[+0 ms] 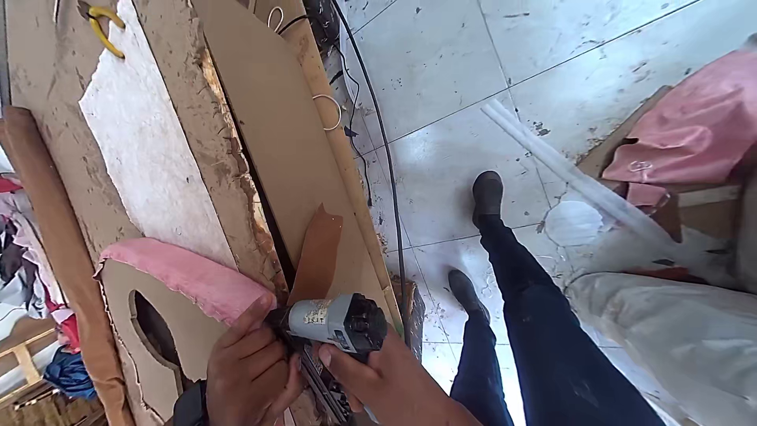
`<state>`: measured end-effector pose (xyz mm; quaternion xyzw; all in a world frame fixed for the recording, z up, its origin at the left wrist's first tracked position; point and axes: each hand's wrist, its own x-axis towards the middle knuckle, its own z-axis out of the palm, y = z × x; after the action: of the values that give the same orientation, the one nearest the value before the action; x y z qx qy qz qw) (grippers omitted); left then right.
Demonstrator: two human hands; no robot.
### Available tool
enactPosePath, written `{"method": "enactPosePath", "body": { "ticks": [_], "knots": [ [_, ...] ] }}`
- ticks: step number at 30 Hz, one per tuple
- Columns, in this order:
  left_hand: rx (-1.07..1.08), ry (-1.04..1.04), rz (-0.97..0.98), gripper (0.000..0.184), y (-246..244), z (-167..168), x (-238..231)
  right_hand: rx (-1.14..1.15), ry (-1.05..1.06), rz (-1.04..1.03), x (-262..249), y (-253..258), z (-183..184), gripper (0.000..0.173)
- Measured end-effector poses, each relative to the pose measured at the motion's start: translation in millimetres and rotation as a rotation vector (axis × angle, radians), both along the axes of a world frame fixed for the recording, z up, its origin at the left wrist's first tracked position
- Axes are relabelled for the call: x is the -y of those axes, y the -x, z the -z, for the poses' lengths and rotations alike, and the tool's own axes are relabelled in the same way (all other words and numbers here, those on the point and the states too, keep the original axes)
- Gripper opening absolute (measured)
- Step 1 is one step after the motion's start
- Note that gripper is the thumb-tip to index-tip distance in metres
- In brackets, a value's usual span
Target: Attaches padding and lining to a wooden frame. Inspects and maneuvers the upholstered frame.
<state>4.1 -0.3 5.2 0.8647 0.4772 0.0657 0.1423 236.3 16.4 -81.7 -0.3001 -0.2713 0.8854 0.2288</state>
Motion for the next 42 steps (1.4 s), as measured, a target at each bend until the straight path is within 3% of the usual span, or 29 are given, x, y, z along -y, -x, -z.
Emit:
{"method": "enactPosePath", "body": {
  "ticks": [7,12,15,17,20,22,24,26,28,30,32,33,35,37,39,42],
  "knots": [
    [0.124,-0.033,-0.027,0.044,6,1,7,0.372,-0.084,-0.014,-82,-64,0,0.033],
    [0.181,-0.116,-0.079,0.039,7,-4,8,0.412,-0.295,-0.101,-203,-53,-61,0.035],
    [0.215,-0.194,-0.157,0.028,5,-7,9,0.324,-0.382,-0.287,-270,9,-120,0.039],
    [0.220,-0.258,-0.318,0.029,5,-8,8,0.233,-0.453,-0.435,-306,73,-145,0.046],
    [0.280,-0.322,-0.725,0.030,5,-14,9,0.146,-0.456,-0.617,-344,194,-148,0.053],
    [0.396,-0.311,-0.935,0.024,5,-19,7,0.153,-0.414,-0.687,-351,272,-123,0.058],
    [0.528,-0.297,-1.007,0.018,9,-19,5,0.261,-0.489,-0.689,-351,328,-105,0.060],
    [0.640,-0.250,-1.000,0.018,15,-17,-1,0.440,-0.771,-0.632,-355,345,-117,0.062],
    [0.755,-0.151,-0.996,0.021,15,-19,1,0.496,-1.038,-0.414,-341,317,-132,0.056],
    [0.893,-0.025,-0.945,0.019,15,-23,2,0.429,-1.087,-0.143,-303,236,-160,0.042],
    [0.921,0.081,-0.848,0.013,16,-29,4,0.377,-0.961,0.068,-222,131,-168,0.025],
    [0.920,0.099,-0.812,0.010,14,-32,3,0.386,-0.827,0.095,-169,83,-159,0.025],
    [0.988,0.129,-0.758,0.020,8,-45,0,0.454,-0.548,-0.052,-66,18,-128,0.027],
    [1.116,0.218,-0.728,0.033,4,-65,0,0.533,-0.386,-0.337,-2,6,-113,0.056],
    [1.154,0.329,-0.740,0.038,-2,-86,9,0.638,-0.418,-0.447,18,25,-118,0.075],
    [1.109,0.377,-0.825,0.039,-14,-101,38,0.712,-0.516,-0.405,3,47,-112,0.051]
  ]
}}
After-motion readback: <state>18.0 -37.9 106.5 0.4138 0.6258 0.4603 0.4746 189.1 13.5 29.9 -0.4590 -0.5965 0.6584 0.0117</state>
